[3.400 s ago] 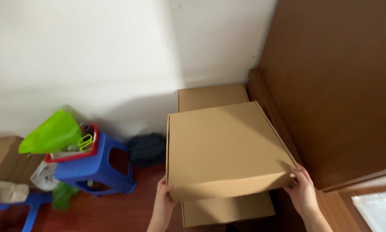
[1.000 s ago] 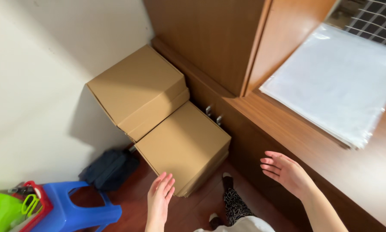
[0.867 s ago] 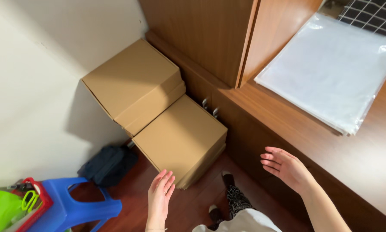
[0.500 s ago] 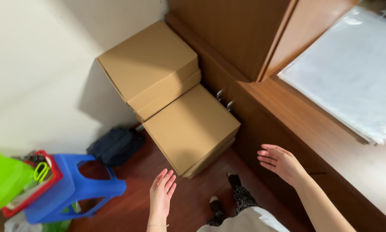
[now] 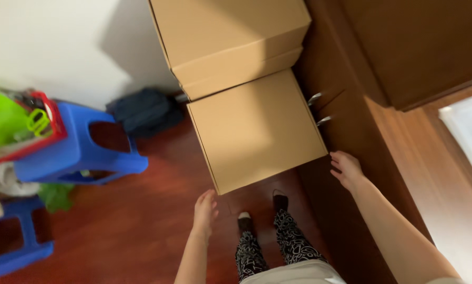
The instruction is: The person unpacks clothes from cardboard boxes, removes them from plastic packaging, and hangs them on a clothing rack. They handle a beige garment and a dark green garment, placing each on a hanger and hanging them on the rack.
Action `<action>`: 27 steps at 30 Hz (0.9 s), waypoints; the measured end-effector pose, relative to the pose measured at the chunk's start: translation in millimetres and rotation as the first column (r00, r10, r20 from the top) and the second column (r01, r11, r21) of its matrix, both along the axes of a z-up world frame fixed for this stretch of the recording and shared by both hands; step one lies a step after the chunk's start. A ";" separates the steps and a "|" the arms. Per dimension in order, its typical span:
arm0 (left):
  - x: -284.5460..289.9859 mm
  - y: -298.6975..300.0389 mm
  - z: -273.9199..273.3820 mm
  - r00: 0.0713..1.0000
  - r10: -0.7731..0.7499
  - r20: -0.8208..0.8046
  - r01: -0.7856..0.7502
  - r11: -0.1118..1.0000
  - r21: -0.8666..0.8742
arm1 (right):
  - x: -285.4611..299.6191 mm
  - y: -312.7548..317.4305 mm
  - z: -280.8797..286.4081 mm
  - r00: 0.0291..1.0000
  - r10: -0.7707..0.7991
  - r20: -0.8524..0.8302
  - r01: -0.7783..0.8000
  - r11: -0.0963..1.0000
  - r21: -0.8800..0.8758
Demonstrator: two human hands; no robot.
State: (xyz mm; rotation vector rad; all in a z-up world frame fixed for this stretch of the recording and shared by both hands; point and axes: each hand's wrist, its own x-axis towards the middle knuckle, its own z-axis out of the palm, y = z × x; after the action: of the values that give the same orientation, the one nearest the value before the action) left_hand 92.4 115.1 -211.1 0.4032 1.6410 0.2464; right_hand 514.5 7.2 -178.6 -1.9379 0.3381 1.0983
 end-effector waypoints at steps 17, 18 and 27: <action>77.4 53.7 -16.7 0.979 0.162 0.123 -0.165 0.986 0.014 | -21.7 92.7 7.8 0.964 0.243 -0.110 -0.243 0.970 0.012; 84.3 57.5 -3.0 0.970 0.193 0.145 -0.189 0.981 -0.045 | -18.0 90.0 0.6 0.962 0.249 -0.112 -0.248 0.969 0.018; 39.0 57.8 12.6 0.996 0.055 0.075 -0.058 0.998 0.028 | -21.8 80.0 13.0 0.975 0.190 -0.112 -0.177 0.978 0.112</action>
State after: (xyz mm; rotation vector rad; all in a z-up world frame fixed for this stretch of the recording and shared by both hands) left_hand 131.4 172.9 -198.5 0.3666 1.5785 0.3255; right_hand 492.7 87.2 -165.6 -1.8440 0.1674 1.3326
